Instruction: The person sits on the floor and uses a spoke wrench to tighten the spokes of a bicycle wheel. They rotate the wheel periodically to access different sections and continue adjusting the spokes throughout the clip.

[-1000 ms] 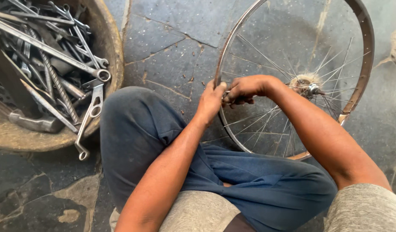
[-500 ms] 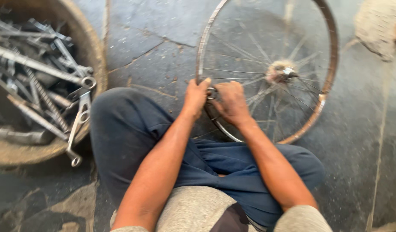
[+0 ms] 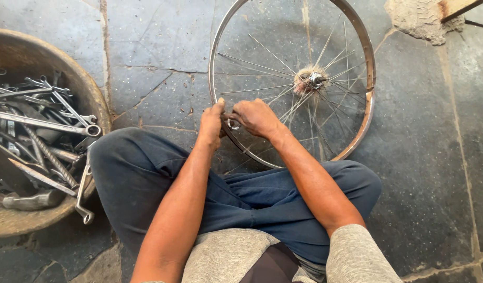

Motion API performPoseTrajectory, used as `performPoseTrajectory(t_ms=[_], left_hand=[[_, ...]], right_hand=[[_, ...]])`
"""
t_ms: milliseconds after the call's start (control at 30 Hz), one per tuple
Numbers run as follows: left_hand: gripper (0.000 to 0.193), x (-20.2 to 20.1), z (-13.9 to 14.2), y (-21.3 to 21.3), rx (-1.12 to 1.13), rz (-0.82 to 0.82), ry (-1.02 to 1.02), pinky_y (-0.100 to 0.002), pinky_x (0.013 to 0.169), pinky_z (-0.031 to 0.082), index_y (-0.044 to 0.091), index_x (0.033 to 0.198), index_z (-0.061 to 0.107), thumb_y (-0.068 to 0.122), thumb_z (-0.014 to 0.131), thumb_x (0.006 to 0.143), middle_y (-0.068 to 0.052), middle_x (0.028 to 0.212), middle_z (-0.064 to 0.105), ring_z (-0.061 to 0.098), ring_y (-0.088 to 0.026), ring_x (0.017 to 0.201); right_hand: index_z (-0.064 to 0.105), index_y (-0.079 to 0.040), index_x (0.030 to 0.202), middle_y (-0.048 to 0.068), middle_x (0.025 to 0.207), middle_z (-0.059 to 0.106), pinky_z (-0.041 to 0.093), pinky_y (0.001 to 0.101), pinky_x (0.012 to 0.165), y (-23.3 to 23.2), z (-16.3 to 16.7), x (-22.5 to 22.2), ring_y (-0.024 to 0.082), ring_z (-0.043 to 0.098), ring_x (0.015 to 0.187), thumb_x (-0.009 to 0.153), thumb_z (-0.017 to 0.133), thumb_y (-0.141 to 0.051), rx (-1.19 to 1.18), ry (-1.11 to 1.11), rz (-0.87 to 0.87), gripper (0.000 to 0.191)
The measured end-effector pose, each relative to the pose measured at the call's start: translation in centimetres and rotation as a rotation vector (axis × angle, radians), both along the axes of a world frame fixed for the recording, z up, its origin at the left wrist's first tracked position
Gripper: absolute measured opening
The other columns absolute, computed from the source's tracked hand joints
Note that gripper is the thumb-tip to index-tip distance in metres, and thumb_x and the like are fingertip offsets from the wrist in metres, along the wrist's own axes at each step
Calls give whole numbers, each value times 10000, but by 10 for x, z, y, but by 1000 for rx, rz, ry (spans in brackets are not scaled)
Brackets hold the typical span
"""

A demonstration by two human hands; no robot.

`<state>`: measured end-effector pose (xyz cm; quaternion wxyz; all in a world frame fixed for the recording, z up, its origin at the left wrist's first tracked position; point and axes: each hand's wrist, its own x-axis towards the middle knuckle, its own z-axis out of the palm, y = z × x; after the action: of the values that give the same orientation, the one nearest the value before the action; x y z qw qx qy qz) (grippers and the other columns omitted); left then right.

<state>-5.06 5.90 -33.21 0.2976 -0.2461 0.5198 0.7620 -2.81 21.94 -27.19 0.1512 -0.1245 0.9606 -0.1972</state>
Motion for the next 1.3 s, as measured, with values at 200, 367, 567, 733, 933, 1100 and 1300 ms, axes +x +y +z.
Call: performPoseTrajectory(t_ms=[200,367,567,733,933,1100,1300], left_hand=[[465,-1,-2,4,-76,0,127,-356,512,491,25,1177,602,434,635,959,-82,862,625,578,-166,620],[488,-1,-8,8,-152,-27,243,-320,600,555,-24,1180,602,389,697,938,-98,951,677,644,-145,724],[573,-2,2,-1,-49,-63,106,-369,570,520,-25,1193,563,478,609,924,-195,886,691,625,-232,646],[649,-8,-2,1,-4,-15,22,-392,621,578,24,1200,524,599,582,904,-181,916,682,671,-230,685],[656,-11,-12,-5,-74,138,217,-358,611,545,-7,1114,597,624,495,968,-124,860,680,670,-193,696],[550,-10,-8,-3,-243,193,286,-326,632,536,-55,1064,644,485,548,1045,-92,832,672,635,-161,690],[369,-8,-10,-3,-298,54,247,-401,681,556,-26,1151,607,263,646,925,-153,883,705,680,-275,760]], right_hand=[[625,-124,1282,151,1138,701,515,476,857,-3,25,6,357,655,1061,771,783,-268,-189,-135,130,554],[560,-57,1241,168,1163,698,526,447,925,-2,25,10,351,653,1109,826,748,-216,-129,-280,62,483],[644,-40,1016,185,964,713,559,480,816,-16,13,16,397,702,931,883,708,-195,-116,-11,-109,214],[654,-46,930,175,889,704,546,503,760,-54,15,53,404,692,827,912,654,-132,-27,53,-36,88],[625,-45,1064,147,902,712,596,321,648,1,8,18,197,702,733,906,632,-81,-657,-331,-612,162],[668,18,1148,122,1046,745,645,302,782,36,2,8,179,762,893,975,554,48,-1326,-247,-781,210],[687,-62,1203,158,979,721,541,308,602,15,-6,11,177,661,704,1011,526,-12,-1291,-428,-864,257]])
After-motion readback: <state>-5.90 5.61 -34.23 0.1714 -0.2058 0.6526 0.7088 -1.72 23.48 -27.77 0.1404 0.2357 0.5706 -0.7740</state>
